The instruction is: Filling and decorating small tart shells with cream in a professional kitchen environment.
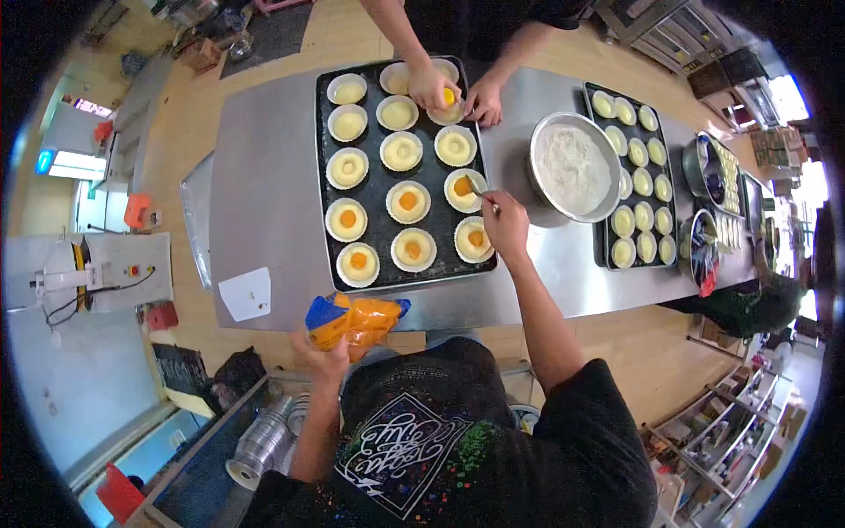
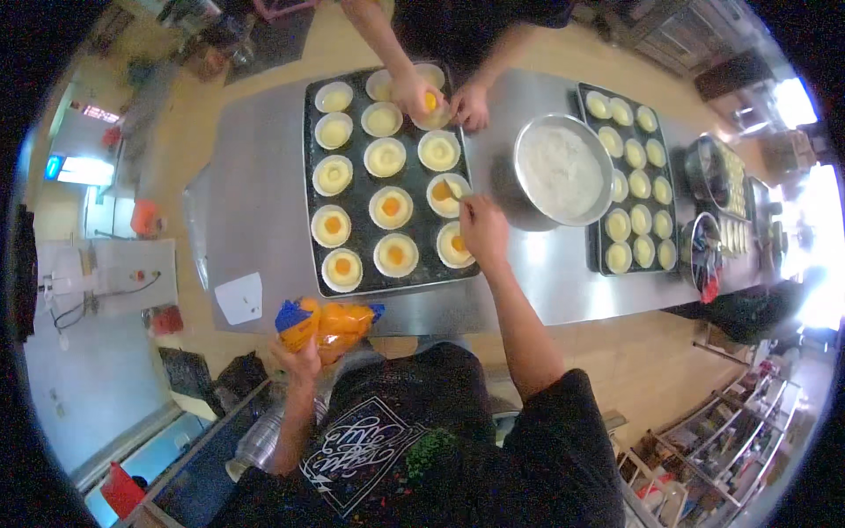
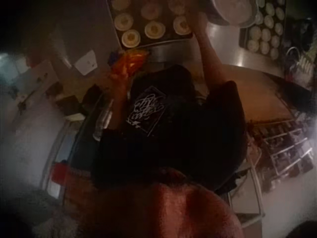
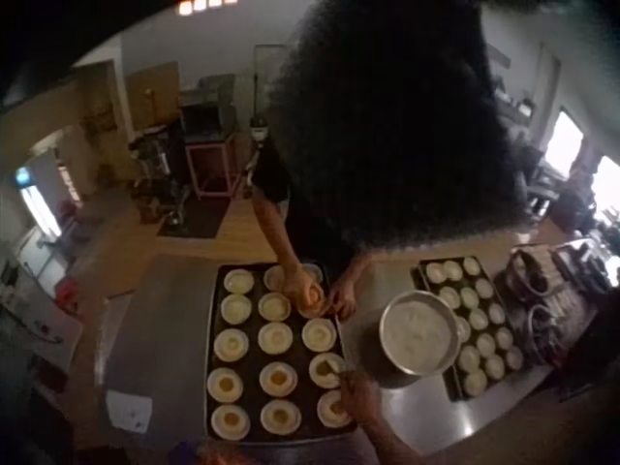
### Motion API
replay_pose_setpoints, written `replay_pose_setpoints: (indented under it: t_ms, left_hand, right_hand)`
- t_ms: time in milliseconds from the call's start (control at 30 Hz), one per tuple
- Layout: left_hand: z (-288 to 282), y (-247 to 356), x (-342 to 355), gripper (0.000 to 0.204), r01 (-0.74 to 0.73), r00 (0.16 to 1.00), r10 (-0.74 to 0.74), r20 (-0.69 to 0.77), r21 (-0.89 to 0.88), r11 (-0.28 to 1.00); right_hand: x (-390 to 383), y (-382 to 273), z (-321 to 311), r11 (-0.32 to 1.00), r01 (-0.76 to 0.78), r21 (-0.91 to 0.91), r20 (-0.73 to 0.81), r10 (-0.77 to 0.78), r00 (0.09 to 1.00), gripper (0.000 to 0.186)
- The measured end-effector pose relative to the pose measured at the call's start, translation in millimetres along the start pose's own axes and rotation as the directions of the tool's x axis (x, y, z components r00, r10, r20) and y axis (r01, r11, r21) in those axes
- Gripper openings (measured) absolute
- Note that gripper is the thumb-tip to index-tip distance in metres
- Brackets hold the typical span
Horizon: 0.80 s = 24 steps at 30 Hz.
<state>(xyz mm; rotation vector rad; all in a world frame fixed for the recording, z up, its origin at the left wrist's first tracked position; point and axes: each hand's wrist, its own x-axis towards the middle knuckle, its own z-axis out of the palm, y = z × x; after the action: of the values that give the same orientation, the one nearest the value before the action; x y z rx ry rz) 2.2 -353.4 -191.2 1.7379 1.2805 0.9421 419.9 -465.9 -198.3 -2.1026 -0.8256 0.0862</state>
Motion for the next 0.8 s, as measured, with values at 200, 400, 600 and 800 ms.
replay_pose_setpoints:
  t_ms: [200,400,600,800]
  left_hand:
    - [16.7,38.8,-22.5,0.068,0.033,0.99,-0.036,-0.135,-0.027,0.999]
    - [25.4,113.5,-2.7,0.061,0.291,0.955,-0.279,-0.099,0.142,0.946]
    - [36.9,96.1,11.2,0.055,0.135,0.984,-0.138,-0.111,-0.038,0.99]
    - [47.1,113.6,14.7,0.056,0.138,0.987,-0.143,-0.069,-0.08,0.987]
  right_hand:
    - [4.9,64.7,27.8,0.809,0.288,-0.512,0.063,-0.299,0.952,0.008]
    - [8.9,67.0,23.4,0.768,0.376,-0.518,0.147,-0.353,0.924,0.005]
    - [9.0,64.8,11.5,0.787,0.353,-0.507,0.134,-0.332,0.934,0.007]
    - [11.0,49.9,2.6,0.822,0.338,-0.459,0.029,-0.366,0.93,0.011]
